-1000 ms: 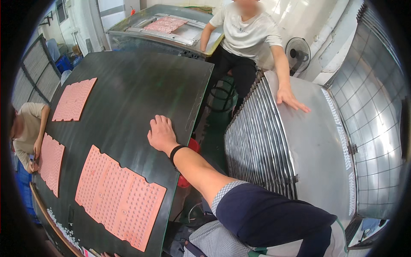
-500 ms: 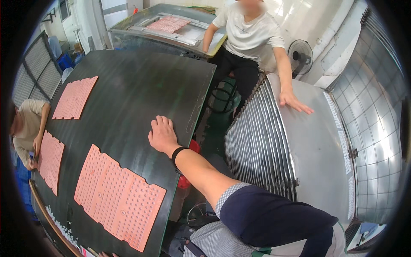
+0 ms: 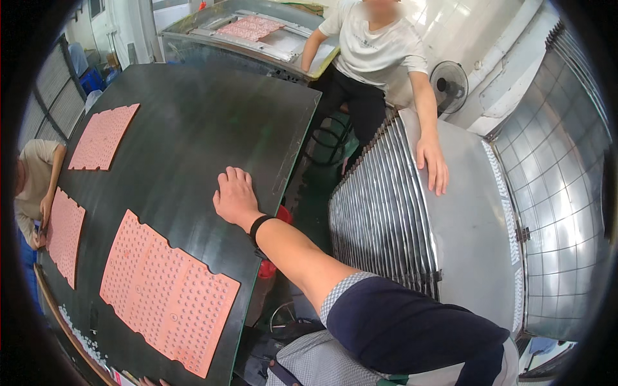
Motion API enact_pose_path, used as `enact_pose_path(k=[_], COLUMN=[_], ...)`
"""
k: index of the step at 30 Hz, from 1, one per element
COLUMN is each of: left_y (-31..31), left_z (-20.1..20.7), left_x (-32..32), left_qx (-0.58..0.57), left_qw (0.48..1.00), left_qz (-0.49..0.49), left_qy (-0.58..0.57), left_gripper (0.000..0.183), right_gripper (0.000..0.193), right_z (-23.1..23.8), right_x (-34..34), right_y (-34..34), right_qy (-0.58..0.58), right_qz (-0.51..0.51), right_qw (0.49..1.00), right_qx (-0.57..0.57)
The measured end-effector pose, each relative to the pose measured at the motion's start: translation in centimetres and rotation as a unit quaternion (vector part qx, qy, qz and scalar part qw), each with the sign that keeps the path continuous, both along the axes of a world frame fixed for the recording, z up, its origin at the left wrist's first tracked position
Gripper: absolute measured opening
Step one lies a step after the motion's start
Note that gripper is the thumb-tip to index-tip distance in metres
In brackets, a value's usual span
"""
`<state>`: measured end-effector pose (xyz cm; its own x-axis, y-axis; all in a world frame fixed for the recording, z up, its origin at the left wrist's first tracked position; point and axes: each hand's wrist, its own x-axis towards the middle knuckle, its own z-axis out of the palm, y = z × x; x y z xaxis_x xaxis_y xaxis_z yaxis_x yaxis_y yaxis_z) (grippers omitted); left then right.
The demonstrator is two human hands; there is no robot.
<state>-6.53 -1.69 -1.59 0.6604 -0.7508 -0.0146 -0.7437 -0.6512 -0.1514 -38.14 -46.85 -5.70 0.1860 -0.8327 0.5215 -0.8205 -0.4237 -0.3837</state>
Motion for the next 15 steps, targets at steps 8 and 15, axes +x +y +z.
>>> enact_pose_path(k=[8, 15], left_y=[0.6, 0.2], left_z=[-0.4, -1.4], left_x=[-0.4, 1.2], left_qx=[-0.015, -0.024], left_qw=[1.0, 0.999], left_qz=[-0.023, -0.034], left_qy=[0.005, 0.009], left_gripper=[0.059, 0.06], right_gripper=[0.026, 0.031], right_z=[0.4, -0.9], right_x=[-0.4, -0.4], right_y=[0.1, -0.6], right_qy=[0.015, 0.0], right_qz=[0.017, 0.048], right_qw=[0.999, 0.999], right_qx=[0.038, 0.025])
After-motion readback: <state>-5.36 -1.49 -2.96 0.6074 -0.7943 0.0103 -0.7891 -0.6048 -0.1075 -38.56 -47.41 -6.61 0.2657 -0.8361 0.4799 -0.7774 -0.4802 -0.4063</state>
